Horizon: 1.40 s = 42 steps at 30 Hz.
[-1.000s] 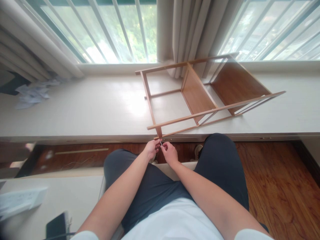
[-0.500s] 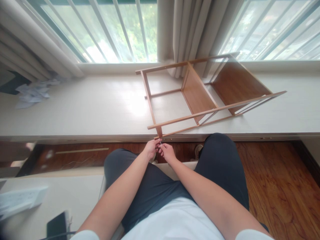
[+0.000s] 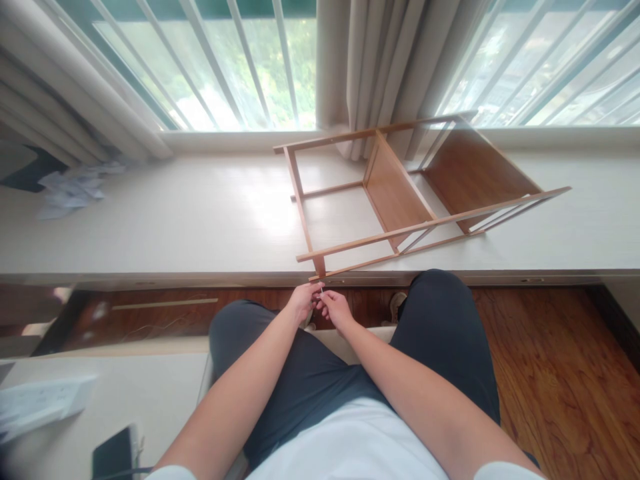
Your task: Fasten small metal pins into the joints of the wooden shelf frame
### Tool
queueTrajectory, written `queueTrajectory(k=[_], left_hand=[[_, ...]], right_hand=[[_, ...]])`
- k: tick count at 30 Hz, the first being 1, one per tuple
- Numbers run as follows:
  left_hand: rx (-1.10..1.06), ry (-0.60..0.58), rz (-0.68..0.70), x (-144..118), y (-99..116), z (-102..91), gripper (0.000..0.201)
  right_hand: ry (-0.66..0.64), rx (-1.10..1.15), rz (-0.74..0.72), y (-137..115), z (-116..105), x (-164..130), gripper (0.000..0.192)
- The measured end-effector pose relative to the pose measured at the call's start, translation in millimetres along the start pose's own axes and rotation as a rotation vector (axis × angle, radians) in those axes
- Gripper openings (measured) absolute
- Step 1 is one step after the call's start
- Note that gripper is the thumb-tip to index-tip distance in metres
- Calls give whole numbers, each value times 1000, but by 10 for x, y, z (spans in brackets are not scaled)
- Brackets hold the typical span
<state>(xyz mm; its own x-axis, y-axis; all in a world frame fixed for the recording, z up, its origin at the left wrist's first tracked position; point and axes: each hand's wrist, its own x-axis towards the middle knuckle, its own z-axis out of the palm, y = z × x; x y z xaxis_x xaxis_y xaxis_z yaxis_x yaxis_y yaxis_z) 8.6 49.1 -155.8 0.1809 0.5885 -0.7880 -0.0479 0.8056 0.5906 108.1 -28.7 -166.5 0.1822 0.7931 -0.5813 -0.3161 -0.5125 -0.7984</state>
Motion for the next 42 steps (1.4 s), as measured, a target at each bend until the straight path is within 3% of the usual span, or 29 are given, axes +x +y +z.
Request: queueTrajectory(k=[4,10,24,35,42], left_hand=[[31,9,12,-11,11,3,29],[44,8,12,-6,4,-1,27],[-58,-20,-72,21,1,28,24],[-48,-13,-54,3,12,26,22],[-37,-13,-35,4,25,18,29]], right_hand=[[57,-126,-67,9,-28,3,39],[205,-375,-311,34,-107,12,29],[304,-840,-399,-160,-107,-103,10],[281,-912,-370,-139,-130,-88,9],[189,-750,-434,-76,-123,-46,19]])
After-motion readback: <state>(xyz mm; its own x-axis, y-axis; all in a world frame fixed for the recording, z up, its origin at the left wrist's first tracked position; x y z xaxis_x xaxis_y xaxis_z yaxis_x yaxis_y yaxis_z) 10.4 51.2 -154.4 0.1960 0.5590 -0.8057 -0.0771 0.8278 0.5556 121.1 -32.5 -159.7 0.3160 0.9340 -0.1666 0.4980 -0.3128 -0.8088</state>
